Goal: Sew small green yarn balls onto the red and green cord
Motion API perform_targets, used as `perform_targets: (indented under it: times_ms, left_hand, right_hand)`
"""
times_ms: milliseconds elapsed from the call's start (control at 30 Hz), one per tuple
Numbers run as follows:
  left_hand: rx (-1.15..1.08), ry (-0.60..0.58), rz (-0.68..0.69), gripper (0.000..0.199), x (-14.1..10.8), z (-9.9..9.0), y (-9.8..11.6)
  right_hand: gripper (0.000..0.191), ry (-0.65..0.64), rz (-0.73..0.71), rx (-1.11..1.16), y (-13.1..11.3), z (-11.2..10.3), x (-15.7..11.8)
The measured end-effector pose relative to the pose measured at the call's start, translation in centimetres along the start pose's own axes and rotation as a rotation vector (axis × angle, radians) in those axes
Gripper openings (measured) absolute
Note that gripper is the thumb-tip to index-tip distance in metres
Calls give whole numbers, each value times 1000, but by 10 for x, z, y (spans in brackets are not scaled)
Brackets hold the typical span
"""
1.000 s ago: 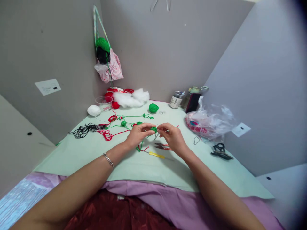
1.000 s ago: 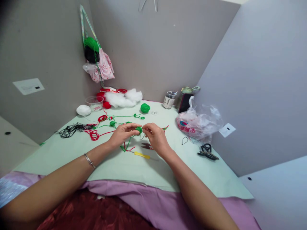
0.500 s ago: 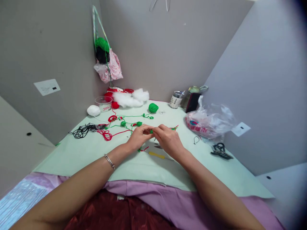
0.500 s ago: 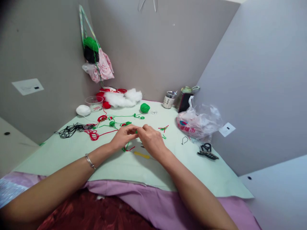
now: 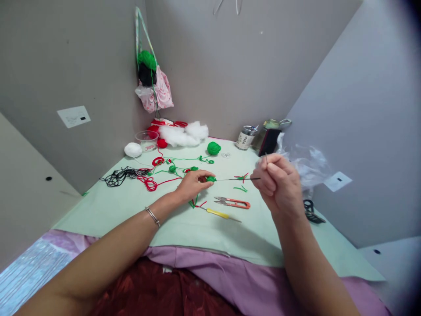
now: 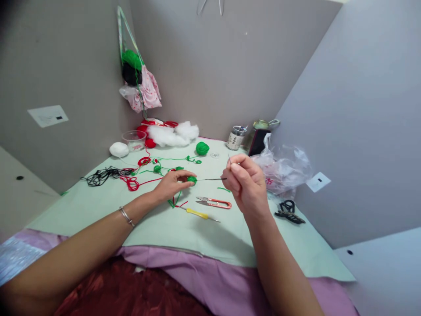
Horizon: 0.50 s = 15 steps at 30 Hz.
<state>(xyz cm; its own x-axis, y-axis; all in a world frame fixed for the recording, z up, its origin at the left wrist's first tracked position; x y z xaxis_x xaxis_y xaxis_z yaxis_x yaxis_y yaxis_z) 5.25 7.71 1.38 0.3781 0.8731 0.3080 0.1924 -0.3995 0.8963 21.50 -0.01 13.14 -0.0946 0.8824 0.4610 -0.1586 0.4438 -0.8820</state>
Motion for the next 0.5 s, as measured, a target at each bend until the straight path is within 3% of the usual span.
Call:
perform_targets:
  times_ms: [100, 200, 367, 500]
  left_hand:
    - [-152, -8, -34, 33, 0, 1, -5]
    - [-276, 4, -27, 34, 1, 0, -3]
    - [-336, 40, 25, 37, 2, -3, 5]
    - [-331, 46, 32, 37, 2, -4, 7]
  right_hand:
    - [8, -14, 8, -88, 5, -3, 1]
    - [5, -46, -22, -372, 15, 5, -1]
    - [11, -100, -253, -950, 21, 29, -7]
    - [17, -112, -322, -1173, 28, 33, -8]
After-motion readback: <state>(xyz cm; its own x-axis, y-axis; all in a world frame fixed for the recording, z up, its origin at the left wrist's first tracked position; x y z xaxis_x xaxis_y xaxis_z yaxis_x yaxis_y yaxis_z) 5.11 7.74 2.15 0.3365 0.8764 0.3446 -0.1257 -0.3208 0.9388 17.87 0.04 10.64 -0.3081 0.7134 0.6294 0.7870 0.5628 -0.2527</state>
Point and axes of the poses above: each hand's wrist, its own x-axis towards the middle knuckle, its own z-axis out of the palm, y = z × x, the point moved 9 cm from there along x, towards the middle knuckle, and after that the axes turned 3 degrees about z, right-handed, at the moved point
